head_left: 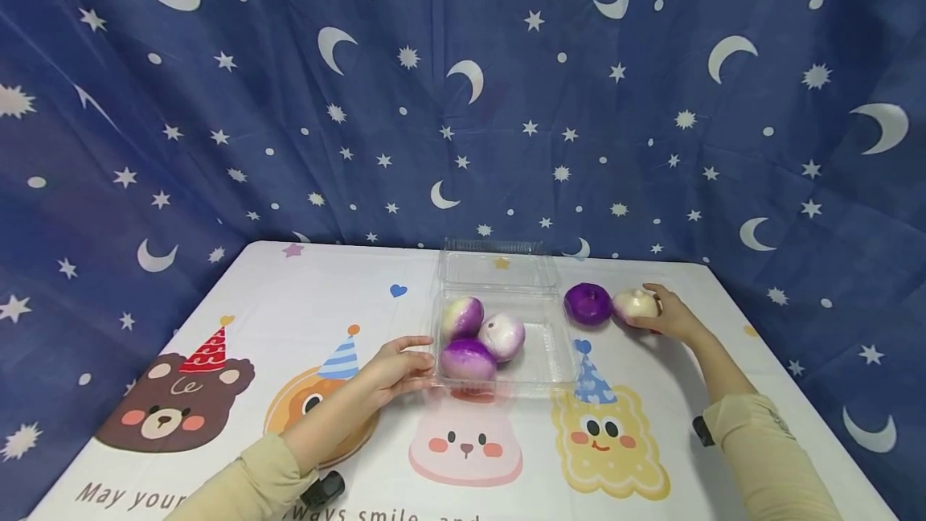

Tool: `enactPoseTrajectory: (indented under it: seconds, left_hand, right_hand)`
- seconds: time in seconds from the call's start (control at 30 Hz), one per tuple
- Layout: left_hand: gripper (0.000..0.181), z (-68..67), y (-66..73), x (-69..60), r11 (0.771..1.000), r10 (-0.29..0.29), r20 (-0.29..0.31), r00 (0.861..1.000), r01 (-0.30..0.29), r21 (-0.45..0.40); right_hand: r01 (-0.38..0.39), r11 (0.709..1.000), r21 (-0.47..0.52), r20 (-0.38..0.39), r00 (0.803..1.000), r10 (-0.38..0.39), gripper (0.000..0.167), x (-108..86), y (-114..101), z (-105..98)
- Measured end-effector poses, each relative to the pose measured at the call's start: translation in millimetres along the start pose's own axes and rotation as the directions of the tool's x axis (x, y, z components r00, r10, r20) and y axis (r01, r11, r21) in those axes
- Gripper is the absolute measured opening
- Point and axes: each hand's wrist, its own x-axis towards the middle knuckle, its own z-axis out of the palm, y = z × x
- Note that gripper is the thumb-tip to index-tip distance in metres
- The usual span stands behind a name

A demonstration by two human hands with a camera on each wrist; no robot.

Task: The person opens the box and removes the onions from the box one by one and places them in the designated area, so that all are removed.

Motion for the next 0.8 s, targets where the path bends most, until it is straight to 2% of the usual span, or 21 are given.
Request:
enactPoseTrajectory:
  seconds: [0.23, 0.37, 0.6, 0.8]
  left_hand:
    - [0.047, -0.8, 0.0, -0.8, 1.0, -0.004, 0.009, 1.0, 0.005, -0.011]
    - [0.048, -2.0, -0.1, -1.1, 1.0, -0.015, 0.007, 1.0, 0.015, -0.005]
    - [0.049, -2.1, 0.6, 0.6, 1.0, -0.017, 0.001, 1.0, 0.017, -0.009]
    - [0.048, -1.8, 0.8, 0.3, 1.0, -0.027, 0.001, 1.0, 0.027, -0.008]
  right_hand:
    - [-0.02, 0.999, 0.03, -0.001, 1.0, 0.02, 0.079, -2.4, 0.5, 0.9]
    - [-0.026, 1.0, 0.002, -0.031, 0.999, 0.027, 0.073, -4.7, -0.7, -0.3]
    - [-0.029, 0.999, -0.039, -0.176, 0.984, 0.022, 0.062, -5.6, -6.3, -0.9]
    - [0.019, 1.0, -0.007, -0.325, 0.946, -0.02, 0.049, -9.9, -13.0, 4.2]
